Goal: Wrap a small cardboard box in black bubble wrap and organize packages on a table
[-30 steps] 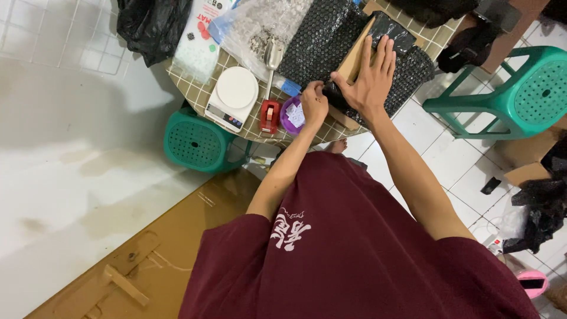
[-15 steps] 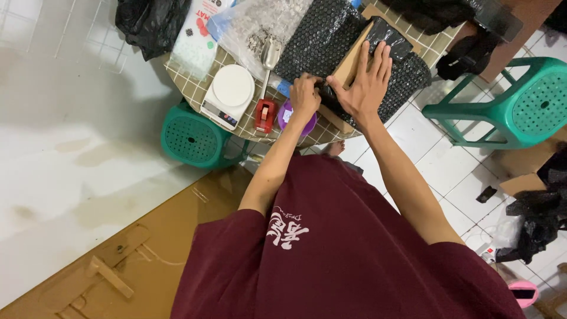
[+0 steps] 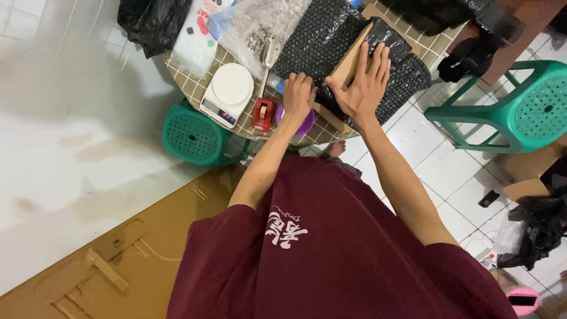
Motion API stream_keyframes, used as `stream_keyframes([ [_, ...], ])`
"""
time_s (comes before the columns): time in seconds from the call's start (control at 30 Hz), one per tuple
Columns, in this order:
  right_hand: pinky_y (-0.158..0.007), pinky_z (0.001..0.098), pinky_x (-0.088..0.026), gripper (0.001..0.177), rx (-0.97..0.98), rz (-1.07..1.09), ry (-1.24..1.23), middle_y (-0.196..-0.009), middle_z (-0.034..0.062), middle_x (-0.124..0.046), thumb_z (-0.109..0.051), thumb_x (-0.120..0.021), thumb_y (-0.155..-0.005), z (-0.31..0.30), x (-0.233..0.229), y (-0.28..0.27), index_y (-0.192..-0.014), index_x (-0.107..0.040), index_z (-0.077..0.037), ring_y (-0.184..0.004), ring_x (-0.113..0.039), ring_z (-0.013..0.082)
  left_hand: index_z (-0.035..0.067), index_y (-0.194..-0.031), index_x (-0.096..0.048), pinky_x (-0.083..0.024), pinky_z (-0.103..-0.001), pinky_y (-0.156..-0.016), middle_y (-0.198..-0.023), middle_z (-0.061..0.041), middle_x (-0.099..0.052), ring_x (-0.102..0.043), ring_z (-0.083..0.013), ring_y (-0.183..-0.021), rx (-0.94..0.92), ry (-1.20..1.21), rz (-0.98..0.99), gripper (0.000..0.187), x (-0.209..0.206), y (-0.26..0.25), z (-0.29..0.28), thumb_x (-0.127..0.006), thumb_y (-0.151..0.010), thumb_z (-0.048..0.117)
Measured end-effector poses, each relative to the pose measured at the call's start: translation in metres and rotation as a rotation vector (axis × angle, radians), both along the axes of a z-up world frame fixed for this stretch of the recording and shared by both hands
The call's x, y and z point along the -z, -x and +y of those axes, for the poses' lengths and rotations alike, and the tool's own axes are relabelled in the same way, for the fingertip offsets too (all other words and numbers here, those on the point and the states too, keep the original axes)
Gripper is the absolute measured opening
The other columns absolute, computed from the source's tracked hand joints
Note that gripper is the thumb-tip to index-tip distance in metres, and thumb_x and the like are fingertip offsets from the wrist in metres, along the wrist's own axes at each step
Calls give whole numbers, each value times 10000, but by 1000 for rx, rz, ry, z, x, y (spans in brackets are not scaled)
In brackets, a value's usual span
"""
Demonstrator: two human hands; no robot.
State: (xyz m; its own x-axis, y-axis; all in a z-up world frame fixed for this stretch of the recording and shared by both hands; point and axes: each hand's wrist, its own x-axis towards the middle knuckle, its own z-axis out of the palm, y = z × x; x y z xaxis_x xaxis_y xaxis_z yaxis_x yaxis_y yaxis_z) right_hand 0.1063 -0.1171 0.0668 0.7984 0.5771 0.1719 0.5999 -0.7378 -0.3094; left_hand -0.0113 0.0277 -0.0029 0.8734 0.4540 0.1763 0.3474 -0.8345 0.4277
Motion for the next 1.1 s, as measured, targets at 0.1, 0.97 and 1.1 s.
stream_keyframes([
  [0.1,-1363,523,-111,1112,-1,-10,-16,-1742,161,-94,-976,-363,-937,-1,3,-1,-1701,-167,-192,-1640,-86,332,58,-852,-645,-445,-519,-759,-903,-153,-657,-546,-406,-893,-57,-59,20,157,7,-4,-9,-595,-964,156],
  [0.97,-1360,520,-61,1141,4,41,12,-1748,153,-32,-988,-346,-923,-3,7,-3,-1708,-127,-191,-1642,-27,319,-5,-1107,-724,-643,-440,-772,-1003,-190,-791,-784,-348,-884,-91,472,-159,255,0,-4,-16,-584,-916,-99],
  [1.1,-1352,516,-99,1126,6,21,45,-1736,172,-78,-978,-347,-937,-1,-2,0,-1702,-161,-173,-1631,-69,331,-5,-1218,-643,-592,-400,-902,-1039,-155,-804,-776,-302,-1008,-304,734,-88,287,28,-4,-12,-607,-936,27],
])
